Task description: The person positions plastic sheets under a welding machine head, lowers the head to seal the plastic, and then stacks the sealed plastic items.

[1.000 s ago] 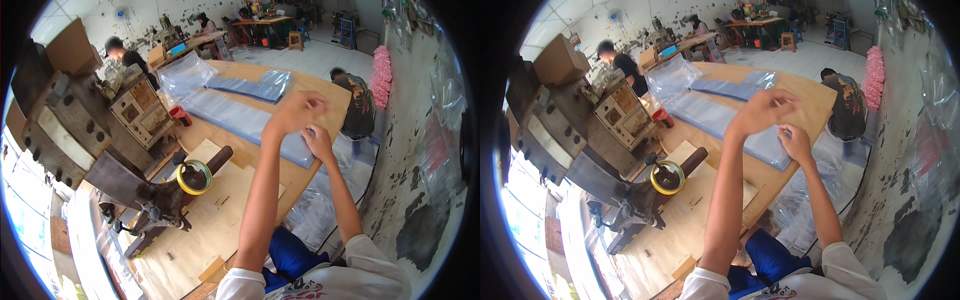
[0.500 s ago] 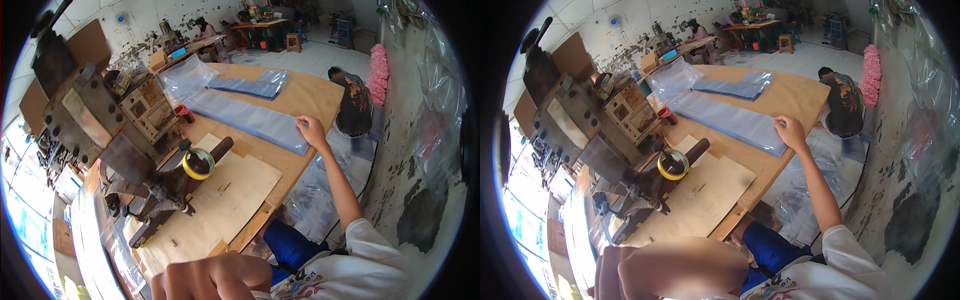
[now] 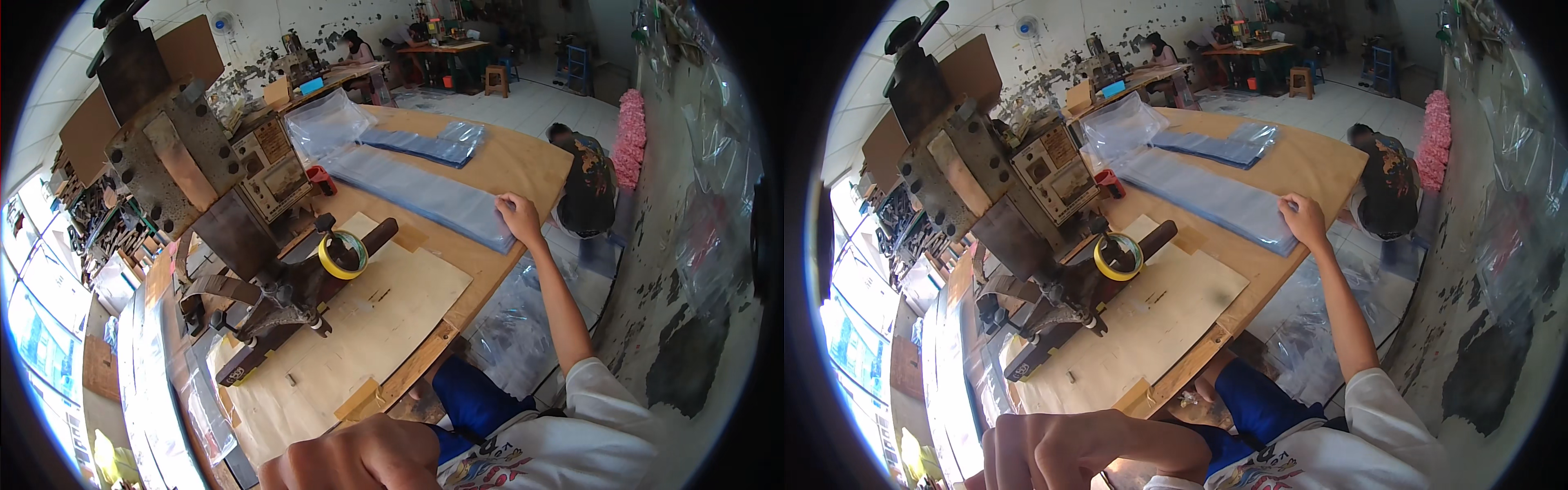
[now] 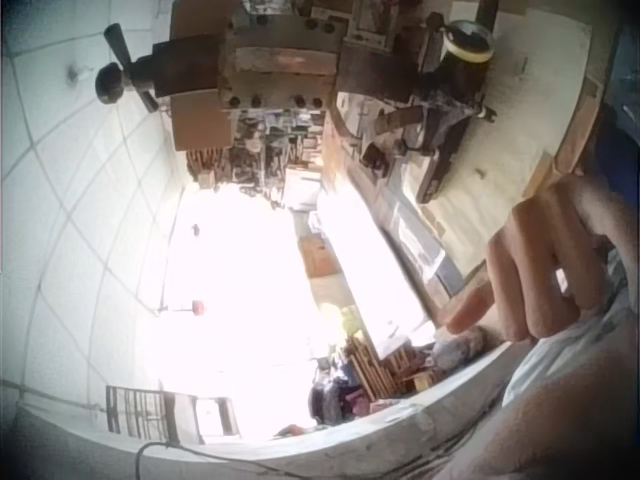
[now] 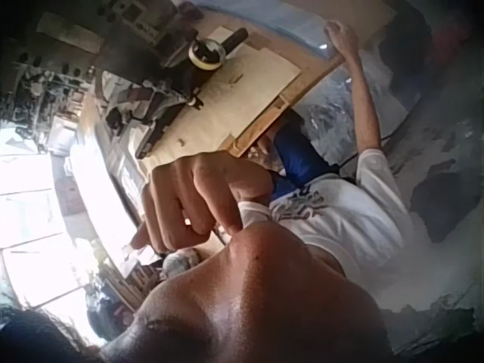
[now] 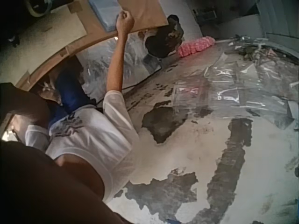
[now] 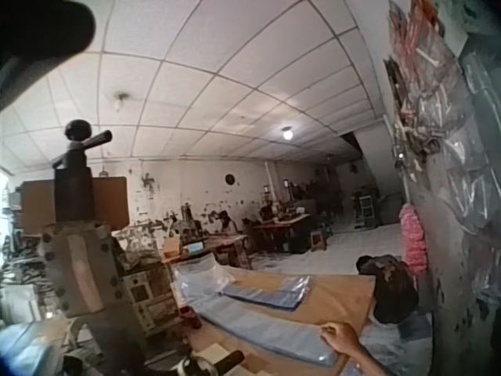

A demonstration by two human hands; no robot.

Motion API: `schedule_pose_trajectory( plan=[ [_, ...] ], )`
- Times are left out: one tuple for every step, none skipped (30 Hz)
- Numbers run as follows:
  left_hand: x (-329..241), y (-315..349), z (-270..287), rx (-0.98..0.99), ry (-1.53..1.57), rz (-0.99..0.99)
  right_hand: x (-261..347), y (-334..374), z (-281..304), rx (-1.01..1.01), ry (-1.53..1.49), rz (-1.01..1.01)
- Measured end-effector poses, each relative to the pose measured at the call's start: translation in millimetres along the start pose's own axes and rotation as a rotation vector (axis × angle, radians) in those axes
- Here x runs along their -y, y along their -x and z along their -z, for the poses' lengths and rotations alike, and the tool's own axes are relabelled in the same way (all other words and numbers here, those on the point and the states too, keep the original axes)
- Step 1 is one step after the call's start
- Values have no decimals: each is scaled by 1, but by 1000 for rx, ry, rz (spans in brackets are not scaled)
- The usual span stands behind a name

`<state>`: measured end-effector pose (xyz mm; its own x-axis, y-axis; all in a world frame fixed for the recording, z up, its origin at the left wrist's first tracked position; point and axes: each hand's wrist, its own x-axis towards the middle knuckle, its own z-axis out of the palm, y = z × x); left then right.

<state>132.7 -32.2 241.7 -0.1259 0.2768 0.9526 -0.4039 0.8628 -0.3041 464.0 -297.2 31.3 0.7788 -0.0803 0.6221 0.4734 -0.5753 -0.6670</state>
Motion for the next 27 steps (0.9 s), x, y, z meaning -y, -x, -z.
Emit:
schedule_pose_trajectory(
  plan=[
    [-2,0,-1,-4,-20,0,-1,0,1,2,1,4],
    [-4,1,-1,-9,-37,6,-1,0,0,2,-1,5],
    [-5,1,-2,-13,-55,5,-2,0,-1,-3,7,5],
    [-7,2,-3,-21,-78,10,-3,-1,-1,-9,14,6],
    [-10,2,-4,-24,-101,12,-3,-1,-1,-7,12,6],
    [-12,3,-5,-29,-120,18,-3,-1,-1,2,5,2],
    [-15,3,-5,-32,-144,24,-3,-2,-1,11,-2,-1],
    [-17,4,-6,-30,-171,33,-3,-2,-2,15,-4,1],
    [-22,4,-7,-32,-201,40,-3,-3,-3,1,6,15],
    [-26,4,-7,-36,-236,46,-3,-3,-5,-11,14,30],
    [-31,5,-10,-37,-286,53,-5,-4,-7,0,8,36],
    [-38,5,-12,-40,-349,69,-6,-3,-8,-6,3,36],
    [-47,7,-12,-45,-436,93,-7,-4,-9,-10,-3,37],
    [-62,10,-17,-43,-561,129,-6,-4,-9,-3,6,33],
    [-80,15,-20,-35,-742,185,-6,-4,-8,9,-6,42],
    [-100,18,-26,-6,-980,255,-5,-3,-8,17,-23,14],
    [-120,21,-32,29,-1235,319,-6,-2,-6,23,-36,-13],
    [-143,19,-35,81,-1526,407,-6,-2,-4,33,-42,-3],
    [-176,15,-41,142,-1770,577,-7,-2,2,32,-9,-14],
    [-179,9,-47,138,-2219,614,-8,-1,5,35,24,-28],
    [-211,8,-51,82,-2515,777,-9,0,7,39,28,-22],
    [-238,-3,-66,-17,-2763,979,-5,0,0,59,-2,-36],
    [-270,-11,-68,-66,-2904,1131,-5,-1,-4,74,-14,-53],
    [-306,-14,-70,-126,-3052,1278,-6,-1,-7,84,-19,-47],
    [-357,-11,-71,-257,-3134,1435,-7,-2,-7,63,-22,-40],
    [-408,2,-74,-318,-3278,1624,-8,-1,-9,48,-27,-32],
    [-446,15,-77,-386,-3405,1833,-8,-1,-9,62,-32,-27]
  ],
)
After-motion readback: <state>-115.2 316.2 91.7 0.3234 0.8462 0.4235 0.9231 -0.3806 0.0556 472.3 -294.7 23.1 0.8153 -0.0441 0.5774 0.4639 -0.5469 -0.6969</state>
